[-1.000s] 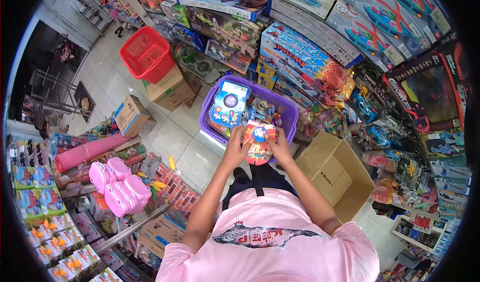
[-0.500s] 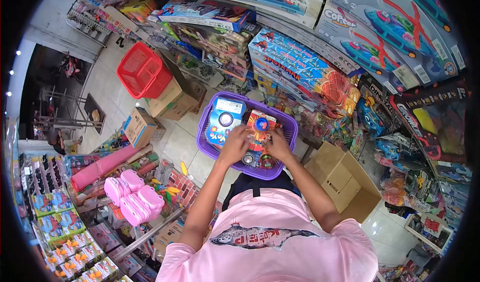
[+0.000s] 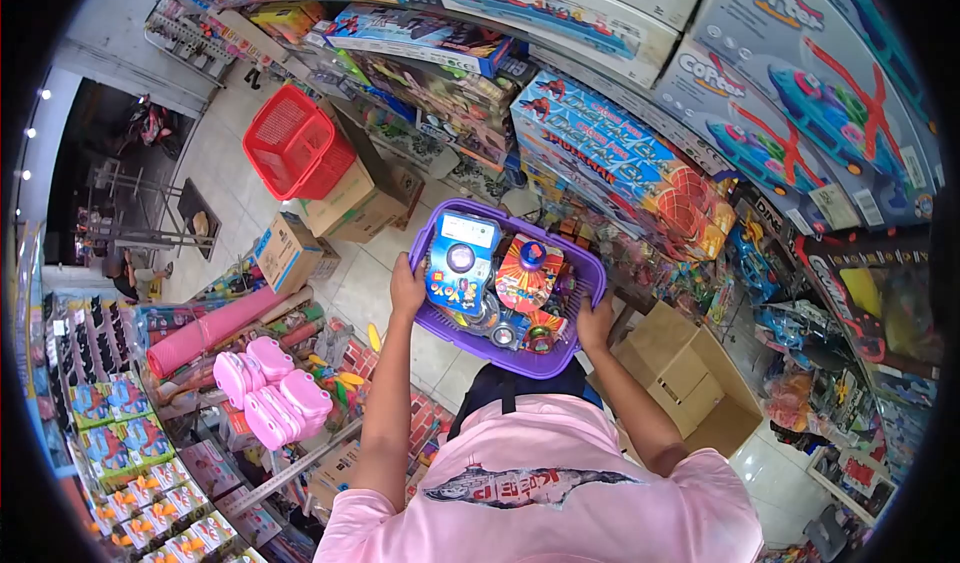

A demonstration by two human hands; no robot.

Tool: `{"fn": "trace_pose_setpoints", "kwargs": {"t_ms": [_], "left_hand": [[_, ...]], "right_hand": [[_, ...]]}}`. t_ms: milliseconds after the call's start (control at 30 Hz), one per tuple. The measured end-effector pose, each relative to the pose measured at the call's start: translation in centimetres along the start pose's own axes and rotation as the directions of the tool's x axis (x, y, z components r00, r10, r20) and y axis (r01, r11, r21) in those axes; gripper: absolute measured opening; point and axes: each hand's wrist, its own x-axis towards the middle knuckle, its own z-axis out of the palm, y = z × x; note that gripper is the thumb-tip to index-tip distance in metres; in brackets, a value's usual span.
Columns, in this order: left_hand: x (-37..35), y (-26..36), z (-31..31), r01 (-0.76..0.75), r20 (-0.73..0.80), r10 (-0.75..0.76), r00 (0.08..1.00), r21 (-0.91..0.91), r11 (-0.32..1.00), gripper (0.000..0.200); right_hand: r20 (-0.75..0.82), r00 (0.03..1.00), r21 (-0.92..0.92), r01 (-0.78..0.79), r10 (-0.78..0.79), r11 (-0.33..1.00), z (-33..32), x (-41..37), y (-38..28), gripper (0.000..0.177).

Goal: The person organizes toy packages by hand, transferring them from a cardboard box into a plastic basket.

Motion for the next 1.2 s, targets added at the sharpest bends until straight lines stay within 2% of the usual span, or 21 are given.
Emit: {"fn": "trace_pose_setpoints", "kwargs": {"t_ms": [33,100,167,300,367,433,500,533,567,633,667,733,767,833,867,900,967,1000,1133,1200], "left_hand": [[-0.3,-0.3,0.1,0.006,-0.005,-0.006,1.000,0.002,1.000,0.028],[-1.7,-0.9,0.0,0.158,0.085,-0.153,0.984,-0.049,0.986,0.030],[-3.7,-2.3,-0.1,0.176,0.106,-0.165,0.981,-0.109,0.978,0.031],[-8.5,-3.7,-0.9,0.237,0.092,-0.222,0.971,-0.207,0.949,0.034],[-11.0,-4.8,-1.0,0.201,0.125,-0.168,0.978,-0.333,0.921,0.038],[-13.9,-6.8,-0.3,0.208,0.070,-0.196,0.978,-0.342,0.916,0.032],[-17.2,-7.6,-0.9,0.352,0.186,-0.299,0.936,-0.467,0.811,0.024],[-19.2,-8.4,-1.4,0.440,0.233,-0.373,0.898,-0.486,0.755,0.021],[-21.4,-9.1,-1.8,0.439,0.211,-0.386,0.898,-0.499,0.747,0.021],[-25.9,-9.3,-3.6,0.538,0.271,-0.471,0.840,-0.540,0.648,0.025],[-27.9,-9.3,-4.4,0.537,0.254,-0.485,0.837,-0.554,0.637,0.025],[-32.4,-9.6,-5.4,0.613,0.240,-0.600,0.763,-0.564,0.553,0.025],[-34.6,-10.2,-5.5,0.614,0.229,-0.614,0.755,-0.578,0.538,0.025],[-39.4,-13.8,-3.4,0.679,0.152,-0.724,0.673,-0.514,0.523,0.025],[-42.3,-16.8,-1.3,0.687,0.122,-0.743,0.658,-0.500,0.527,0.026],[-44.7,-17.3,-1.3,0.687,0.115,-0.753,0.648,-0.515,0.513,0.026],[-48.4,-17.5,-1.5,0.575,0.058,-0.737,0.673,-0.668,0.472,0.025],[-49.8,-16.6,-2.4,0.690,0.052,-0.804,0.592,-0.549,0.472,0.026],[-55.1,-14.6,-2.6,0.614,0.060,-0.815,0.576,-0.690,0.383,0.027],[-57.2,-14.4,-1.8,0.658,0.100,-0.855,0.509,-0.686,0.312,0.031]], "right_hand": [[-0.041,0.999,-0.004,0.024,-0.024,1.000,0.2,0.3,0.3,0.032],[-0.045,0.998,-0.017,0.035,-0.036,0.999,0.4,1.2,0.9,0.028],[-0.045,0.998,-0.027,0.046,-0.047,0.999,0.1,1.7,0.6,0.024],[0.038,0.996,-0.113,0.079,-0.075,0.990,-0.1,3.6,0.0,0.028],[0.142,0.990,-0.202,0.029,-0.001,0.979,-0.2,3.9,-0.6,0.031],[0.195,0.978,-0.206,0.113,-0.072,0.972,0.1,4.0,-0.4,0.031],[0.269,0.950,-0.215,0.221,-0.160,0.951,0.8,3.3,0.1,0.031],[0.329,0.926,-0.162,0.246,-0.183,0.955,0.8,2.4,-0.1,0.032],[0.345,0.916,-0.159,0.273,-0.205,0.949,1.4,1.3,-0.4,0.032],[0.366,0.862,-0.225,0.447,-0.350,0.866,2.9,-1.1,-0.3,0.033],[0.419,0.840,-0.158,0.441,-0.345,0.883,3.0,-2.7,-1.0,0.031],[0.470,0.789,-0.123,0.502,-0.396,0.856,5.0,-4.6,-0.2,0.030],[0.504,0.750,-0.090,0.539,-0.429,0.837,5.9,-5.5,0.6,0.029],[0.553,0.691,-0.041,0.579,-0.464,0.814,6.5,-8.3,1.0,0.028],[0.599,0.687,-0.069,0.557,-0.412,0.828,6.7,-9.8,1.4,0.028],[0.638,0.681,-0.099,0.535,-0.359,0.839,6.8,-11.2,1.8,0.028],[0.654,0.666,-0.085,0.535,-0.358,0.840,6.5,-14.5,3.6,0.028],[0.648,0.660,-0.085,0.559,-0.381,0.825,6.3,-15.8,4.8,0.028],[0.684,0.633,-0.110,0.582,-0.363,0.806,5.6,-18.5,6.0,0.030],[0.684,0.626,-0.120,0.602,-0.374,0.789,4.8,-19.6,5.9,0.028]]}}
